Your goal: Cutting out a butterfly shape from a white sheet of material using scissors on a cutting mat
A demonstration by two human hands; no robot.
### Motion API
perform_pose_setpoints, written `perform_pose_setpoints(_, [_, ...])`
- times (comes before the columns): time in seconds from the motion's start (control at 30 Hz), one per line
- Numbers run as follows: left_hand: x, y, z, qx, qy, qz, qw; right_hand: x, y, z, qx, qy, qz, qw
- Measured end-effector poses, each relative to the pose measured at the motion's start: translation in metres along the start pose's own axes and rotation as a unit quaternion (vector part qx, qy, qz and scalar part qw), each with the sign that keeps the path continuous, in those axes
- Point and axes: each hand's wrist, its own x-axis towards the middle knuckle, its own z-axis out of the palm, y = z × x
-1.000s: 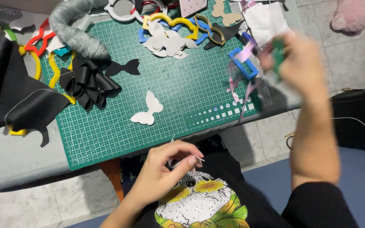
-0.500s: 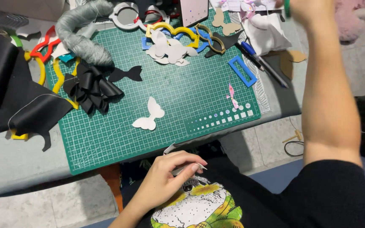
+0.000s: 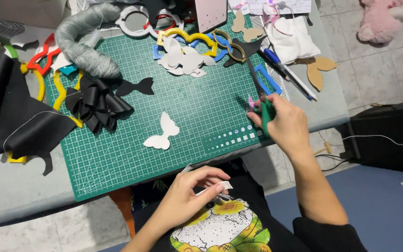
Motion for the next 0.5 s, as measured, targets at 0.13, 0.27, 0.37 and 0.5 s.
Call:
perform_pose_setpoints(0.13, [-0.008, -0.002, -0.002, -0.008, 0.025, -0.023, 0.999, 0.002, -0.01, 0.001, -0.032, -0.007, 0.027, 0.999])
perform_pose_setpoints(0.27, [-0.013, -0.007, -0.002, -0.012, 0.034, -0.03, 0.999, 0.007, -0.012, 0.001, -0.059, -0.006, -0.015, 0.998])
perform_pose_setpoints(0.37, [-0.016, -0.009, -0.002, -0.002, 0.032, -0.025, 0.999, 0.007, -0.01, 0.003, -0.1, -0.02, -0.017, 0.995])
perform_pose_setpoints(0.5, [-0.018, -0.011, -0.006, -0.007, 0.045, -0.015, 0.999, 0.012, -0.016, 0.008, -0.105, 0.004, -0.025, 0.994])
